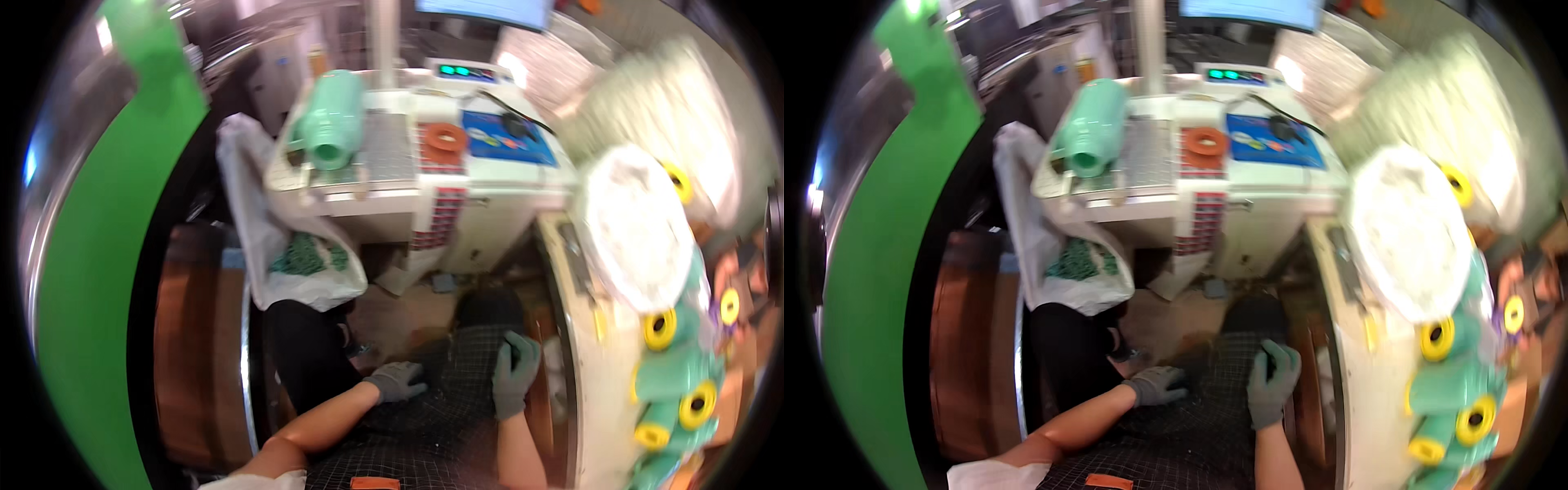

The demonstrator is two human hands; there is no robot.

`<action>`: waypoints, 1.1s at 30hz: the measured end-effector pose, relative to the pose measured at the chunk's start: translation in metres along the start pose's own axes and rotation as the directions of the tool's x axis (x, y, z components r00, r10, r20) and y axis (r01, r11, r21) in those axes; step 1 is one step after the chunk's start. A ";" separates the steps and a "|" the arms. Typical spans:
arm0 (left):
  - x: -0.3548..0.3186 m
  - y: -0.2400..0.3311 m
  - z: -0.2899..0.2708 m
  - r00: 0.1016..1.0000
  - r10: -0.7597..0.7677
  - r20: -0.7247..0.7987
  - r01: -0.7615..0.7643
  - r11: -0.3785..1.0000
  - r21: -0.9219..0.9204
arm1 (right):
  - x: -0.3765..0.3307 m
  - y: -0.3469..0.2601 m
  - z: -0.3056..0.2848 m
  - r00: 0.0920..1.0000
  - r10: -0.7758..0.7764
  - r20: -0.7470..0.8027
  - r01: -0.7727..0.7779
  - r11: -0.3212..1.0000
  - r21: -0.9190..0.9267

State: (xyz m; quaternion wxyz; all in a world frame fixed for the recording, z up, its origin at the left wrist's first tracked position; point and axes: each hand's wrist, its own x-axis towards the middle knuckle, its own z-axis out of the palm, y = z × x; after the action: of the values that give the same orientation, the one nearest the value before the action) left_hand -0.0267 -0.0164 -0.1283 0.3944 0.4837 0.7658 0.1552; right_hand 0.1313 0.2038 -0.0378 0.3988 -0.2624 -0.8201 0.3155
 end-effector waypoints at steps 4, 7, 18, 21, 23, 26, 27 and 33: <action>-0.003 -0.026 0.016 0.981 -0.054 -0.187 0.030 0.991 -0.128 | 0.002 -0.009 -0.036 0.998 0.050 0.040 -0.053 0.996 0.072; 0.010 -0.097 0.055 0.987 0.016 -0.161 -0.083 0.904 -0.419 | -0.010 -0.006 -0.115 0.993 0.015 -0.120 -0.024 0.997 -0.068; 0.032 -0.079 0.040 0.993 0.064 0.100 -0.013 0.896 -0.443 | -0.539 0.041 -0.706 -0.292 0.328 -0.898 -0.905 0.210 0.371; 0.032 -0.085 0.053 0.993 0.040 0.114 0.023 0.864 -0.504 | -0.532 -0.002 -0.817 -0.212 -0.079 -0.974 -0.663 0.744 0.083; 0.024 -0.089 0.028 0.999 -0.044 0.013 0.045 0.866 -0.498 | -0.534 0.038 -0.741 -0.181 0.008 -0.983 -0.889 0.426 0.167; 0.036 -0.102 0.029 0.998 -0.006 0.069 0.036 0.891 -0.453 | -0.513 0.027 -0.676 -0.038 0.170 -0.985 -0.998 0.050 0.048; 0.048 -0.127 0.037 0.996 0.075 0.049 -0.046 0.898 -0.438 | -0.516 0.025 -0.659 0.006 0.231 -0.973 -0.995 -0.096 -0.029; 0.032 -0.150 0.021 0.829 0.553 0.077 -0.493 0.661 0.566 | -0.404 0.039 -0.575 -0.028 0.304 -0.952 -0.665 -0.717 -0.209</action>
State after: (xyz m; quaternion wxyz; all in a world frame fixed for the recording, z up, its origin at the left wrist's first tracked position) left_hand -0.1102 -0.0641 -0.2495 0.1326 0.7687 0.6234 0.0534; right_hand 0.8297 0.1320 0.0143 -0.1204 -0.9543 -0.2309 -0.1468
